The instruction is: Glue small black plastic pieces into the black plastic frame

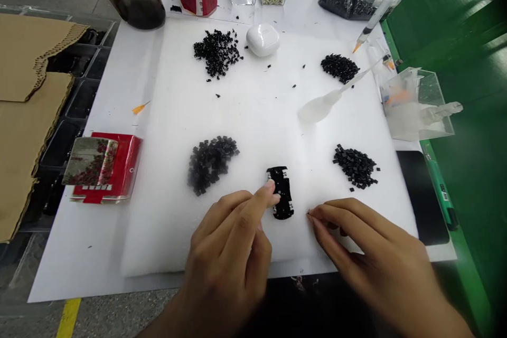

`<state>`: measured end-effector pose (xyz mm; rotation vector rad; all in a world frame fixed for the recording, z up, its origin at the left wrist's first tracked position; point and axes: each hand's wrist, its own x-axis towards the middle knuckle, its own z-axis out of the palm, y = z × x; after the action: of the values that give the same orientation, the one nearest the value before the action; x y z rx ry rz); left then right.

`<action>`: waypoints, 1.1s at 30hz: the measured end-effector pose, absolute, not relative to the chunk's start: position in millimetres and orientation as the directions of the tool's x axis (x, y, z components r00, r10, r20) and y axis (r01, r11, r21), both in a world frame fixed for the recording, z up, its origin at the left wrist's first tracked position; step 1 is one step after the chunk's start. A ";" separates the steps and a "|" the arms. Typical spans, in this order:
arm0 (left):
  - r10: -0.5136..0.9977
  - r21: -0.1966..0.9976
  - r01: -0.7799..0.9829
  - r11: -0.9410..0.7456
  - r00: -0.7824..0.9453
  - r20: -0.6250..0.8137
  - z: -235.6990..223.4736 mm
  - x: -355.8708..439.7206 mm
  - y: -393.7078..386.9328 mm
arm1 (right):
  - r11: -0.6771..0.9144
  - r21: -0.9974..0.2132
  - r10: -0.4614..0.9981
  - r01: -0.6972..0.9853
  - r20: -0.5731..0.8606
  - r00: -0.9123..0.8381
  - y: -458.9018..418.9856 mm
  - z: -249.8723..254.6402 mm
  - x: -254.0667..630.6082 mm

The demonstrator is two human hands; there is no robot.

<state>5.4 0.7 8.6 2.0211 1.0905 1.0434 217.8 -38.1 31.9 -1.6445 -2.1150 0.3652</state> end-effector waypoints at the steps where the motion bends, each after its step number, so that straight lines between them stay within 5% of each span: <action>1: 0.872 0.787 0.402 -0.469 0.354 0.338 7.6 5.8 0.3 | 0.253 -0.449 0.965 0.857 0.176 -0.192 -37.6 32.7 215.9; 11: 0.882 0.741 0.492 -0.457 0.358 0.307 3.5 6.6 -0.2 | 0.271 -0.319 0.952 0.908 0.230 -0.203 -50.7 25.7 218.1; 21: 0.870 0.678 0.549 -0.489 0.368 0.330 3.6 10.6 0.6 | 0.460 -0.430 0.879 0.777 0.345 -0.329 -56.1 16.6 183.5; 33: 0.855 0.688 0.507 -0.519 0.303 0.421 7.2 11.7 -2.5 | 0.375 -0.450 0.919 0.811 0.294 -0.262 -51.3 20.9 178.3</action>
<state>11.7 -2.5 7.2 2.1478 1.2126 1.0925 178.3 -51.3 20.9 -1.4886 -2.1336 0.2832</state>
